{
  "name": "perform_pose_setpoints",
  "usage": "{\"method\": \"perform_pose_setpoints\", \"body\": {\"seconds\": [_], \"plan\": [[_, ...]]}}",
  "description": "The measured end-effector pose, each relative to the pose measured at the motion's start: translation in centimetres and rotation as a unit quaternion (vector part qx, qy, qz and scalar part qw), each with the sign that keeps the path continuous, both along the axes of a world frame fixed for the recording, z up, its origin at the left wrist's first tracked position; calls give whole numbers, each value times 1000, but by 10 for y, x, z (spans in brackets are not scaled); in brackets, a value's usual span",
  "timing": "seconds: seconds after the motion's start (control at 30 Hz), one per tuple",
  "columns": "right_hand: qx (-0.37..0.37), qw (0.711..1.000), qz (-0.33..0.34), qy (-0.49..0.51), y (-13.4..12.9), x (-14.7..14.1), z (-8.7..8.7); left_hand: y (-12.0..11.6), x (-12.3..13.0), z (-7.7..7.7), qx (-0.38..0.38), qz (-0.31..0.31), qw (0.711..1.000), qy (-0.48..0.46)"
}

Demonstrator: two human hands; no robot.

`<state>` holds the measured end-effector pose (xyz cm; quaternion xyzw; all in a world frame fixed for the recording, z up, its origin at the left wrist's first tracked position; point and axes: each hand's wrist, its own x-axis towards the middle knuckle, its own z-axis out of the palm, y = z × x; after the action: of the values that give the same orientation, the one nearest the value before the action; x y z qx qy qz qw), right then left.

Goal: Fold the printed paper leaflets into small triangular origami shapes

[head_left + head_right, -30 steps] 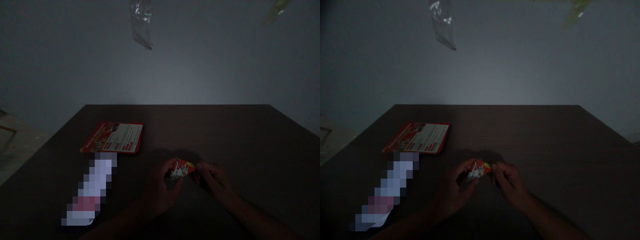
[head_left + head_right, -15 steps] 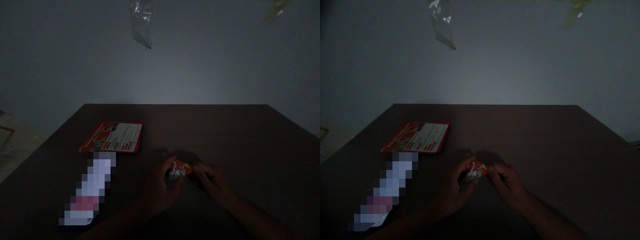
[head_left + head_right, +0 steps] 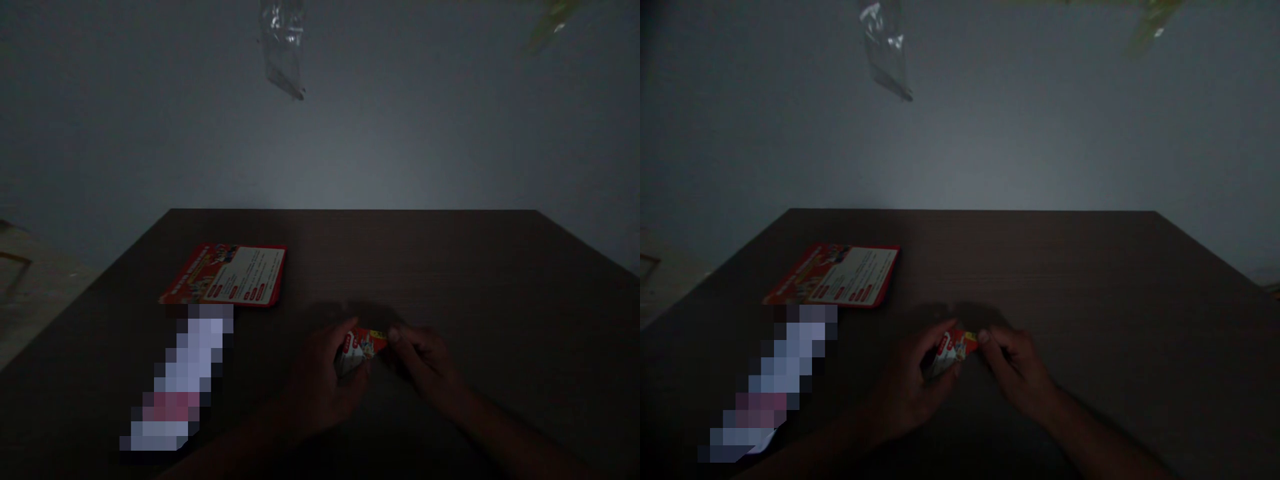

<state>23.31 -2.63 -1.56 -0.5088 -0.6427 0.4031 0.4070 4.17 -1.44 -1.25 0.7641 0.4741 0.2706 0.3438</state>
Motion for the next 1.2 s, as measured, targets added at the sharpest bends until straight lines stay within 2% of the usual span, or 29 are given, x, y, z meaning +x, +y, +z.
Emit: {"method": "perform_pose_setpoints", "body": {"seconds": [0.33,0.87,1.03,1.2], "plan": [[32,999,33,-22,0,-1,4,1,-2,6,-44,-12,998,-33],[33,997,58,-27,0,-1,7,2,-4,10,-96,-14,993,-66],[33,999,40,-7,0,-2,2,3,-1,12,-94,-1,993,-71],[26,998,-19,45,-2,-3,-4,3,-2,10,-101,2,992,-69]]}}
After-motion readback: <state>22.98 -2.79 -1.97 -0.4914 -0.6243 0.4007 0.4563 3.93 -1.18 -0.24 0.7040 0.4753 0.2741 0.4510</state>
